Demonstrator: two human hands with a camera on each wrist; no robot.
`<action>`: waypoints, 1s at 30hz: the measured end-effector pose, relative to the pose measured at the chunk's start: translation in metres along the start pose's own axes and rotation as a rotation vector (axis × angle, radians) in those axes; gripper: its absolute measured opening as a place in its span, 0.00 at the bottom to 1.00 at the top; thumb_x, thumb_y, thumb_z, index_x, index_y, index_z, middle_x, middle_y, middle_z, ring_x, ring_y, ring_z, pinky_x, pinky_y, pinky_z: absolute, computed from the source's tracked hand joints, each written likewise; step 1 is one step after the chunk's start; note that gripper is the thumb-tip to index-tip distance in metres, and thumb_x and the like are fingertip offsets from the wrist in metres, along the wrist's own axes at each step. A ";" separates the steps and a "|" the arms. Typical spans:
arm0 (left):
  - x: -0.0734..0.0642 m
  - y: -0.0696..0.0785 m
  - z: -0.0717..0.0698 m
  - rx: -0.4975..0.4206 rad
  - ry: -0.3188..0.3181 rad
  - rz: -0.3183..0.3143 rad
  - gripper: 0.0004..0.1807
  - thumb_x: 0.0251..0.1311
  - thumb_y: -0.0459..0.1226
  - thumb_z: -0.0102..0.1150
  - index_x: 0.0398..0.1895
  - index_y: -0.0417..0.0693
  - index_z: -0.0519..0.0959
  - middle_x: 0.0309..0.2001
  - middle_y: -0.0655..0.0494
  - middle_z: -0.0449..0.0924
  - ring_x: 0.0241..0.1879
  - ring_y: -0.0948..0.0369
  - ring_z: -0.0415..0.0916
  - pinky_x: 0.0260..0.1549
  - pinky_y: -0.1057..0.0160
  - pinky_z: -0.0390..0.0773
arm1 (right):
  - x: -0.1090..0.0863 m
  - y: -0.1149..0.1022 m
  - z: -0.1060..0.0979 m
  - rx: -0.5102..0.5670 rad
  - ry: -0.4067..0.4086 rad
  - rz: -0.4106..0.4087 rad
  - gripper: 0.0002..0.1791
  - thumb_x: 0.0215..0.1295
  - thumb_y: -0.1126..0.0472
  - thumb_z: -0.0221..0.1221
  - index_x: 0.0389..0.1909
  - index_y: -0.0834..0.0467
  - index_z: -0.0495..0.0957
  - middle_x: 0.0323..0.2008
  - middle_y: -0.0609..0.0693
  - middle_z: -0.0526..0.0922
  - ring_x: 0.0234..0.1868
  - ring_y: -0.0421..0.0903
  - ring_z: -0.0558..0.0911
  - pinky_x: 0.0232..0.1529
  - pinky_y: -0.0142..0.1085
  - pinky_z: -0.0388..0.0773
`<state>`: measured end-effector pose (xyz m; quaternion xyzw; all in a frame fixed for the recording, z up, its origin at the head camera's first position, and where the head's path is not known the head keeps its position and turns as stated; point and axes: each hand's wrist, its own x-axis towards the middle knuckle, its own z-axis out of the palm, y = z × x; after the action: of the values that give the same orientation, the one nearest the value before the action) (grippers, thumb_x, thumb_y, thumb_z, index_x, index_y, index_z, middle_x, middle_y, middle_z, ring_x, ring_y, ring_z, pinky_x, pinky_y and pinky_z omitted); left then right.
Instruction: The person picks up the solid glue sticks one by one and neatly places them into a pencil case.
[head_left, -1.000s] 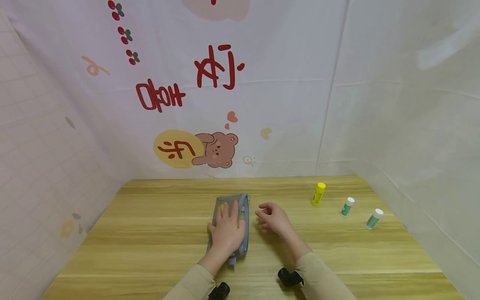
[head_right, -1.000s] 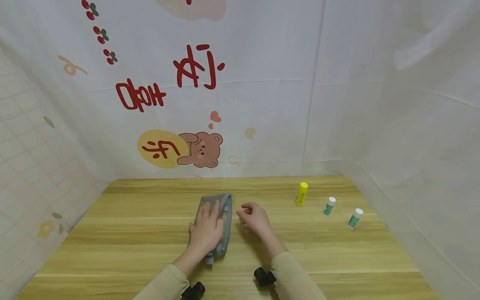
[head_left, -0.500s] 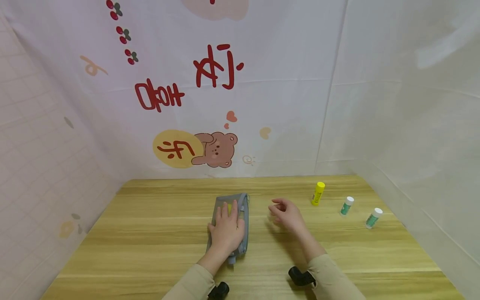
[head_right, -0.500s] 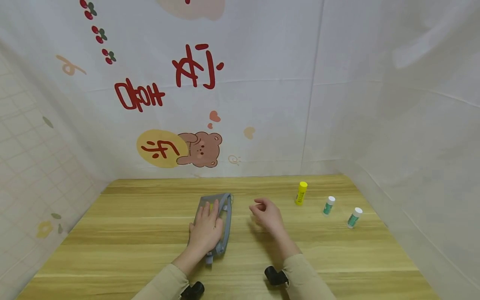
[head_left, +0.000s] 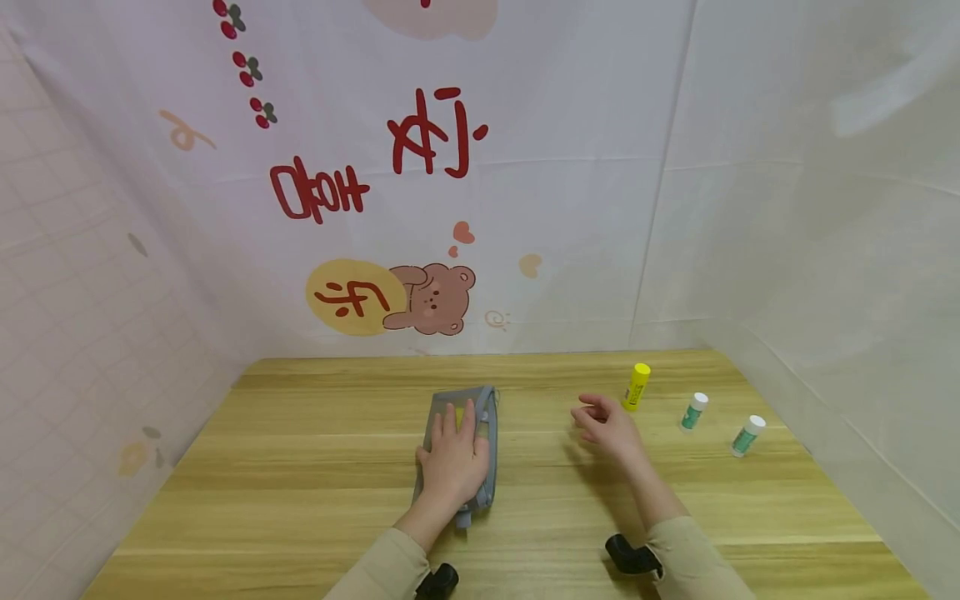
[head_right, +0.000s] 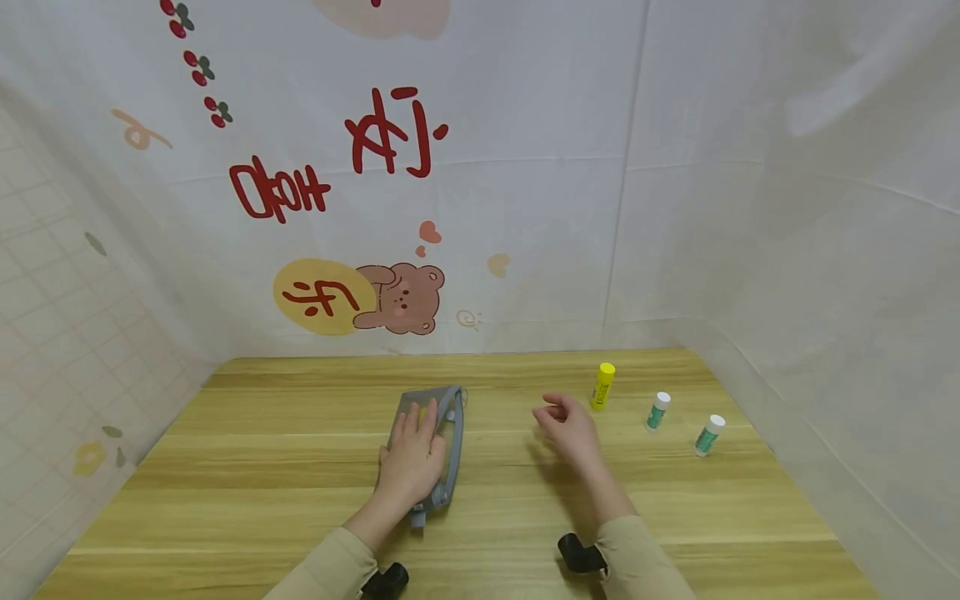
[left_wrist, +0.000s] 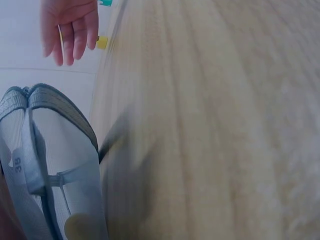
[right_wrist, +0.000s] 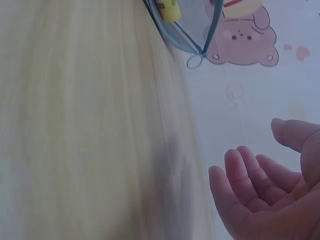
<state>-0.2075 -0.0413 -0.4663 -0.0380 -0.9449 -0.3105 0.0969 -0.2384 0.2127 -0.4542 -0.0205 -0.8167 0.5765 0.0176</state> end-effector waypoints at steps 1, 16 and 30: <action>0.000 0.000 0.000 0.000 0.000 -0.001 0.33 0.66 0.41 0.39 0.76 0.47 0.61 0.73 0.35 0.55 0.72 0.34 0.49 0.52 0.18 0.50 | -0.001 0.001 -0.003 -0.005 0.002 0.005 0.27 0.70 0.59 0.59 0.64 0.71 0.68 0.51 0.67 0.79 0.48 0.56 0.82 0.46 0.46 0.82; 0.001 0.000 -0.002 -0.007 0.003 0.000 0.33 0.66 0.40 0.40 0.75 0.46 0.62 0.73 0.35 0.56 0.72 0.35 0.49 0.51 0.18 0.50 | -0.001 0.011 -0.046 -0.133 0.103 -0.007 0.28 0.71 0.59 0.59 0.64 0.72 0.67 0.54 0.70 0.78 0.50 0.56 0.81 0.40 0.31 0.81; 0.001 0.001 -0.002 -0.015 -0.014 -0.016 0.34 0.65 0.42 0.39 0.76 0.48 0.60 0.74 0.36 0.54 0.72 0.35 0.48 0.52 0.18 0.50 | 0.002 0.020 -0.068 -0.331 0.255 -0.050 0.29 0.70 0.57 0.59 0.64 0.71 0.67 0.52 0.67 0.79 0.52 0.62 0.79 0.50 0.48 0.77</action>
<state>-0.2084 -0.0419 -0.4635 -0.0334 -0.9434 -0.3180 0.0875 -0.2369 0.2832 -0.4501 -0.0758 -0.8916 0.4265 0.1315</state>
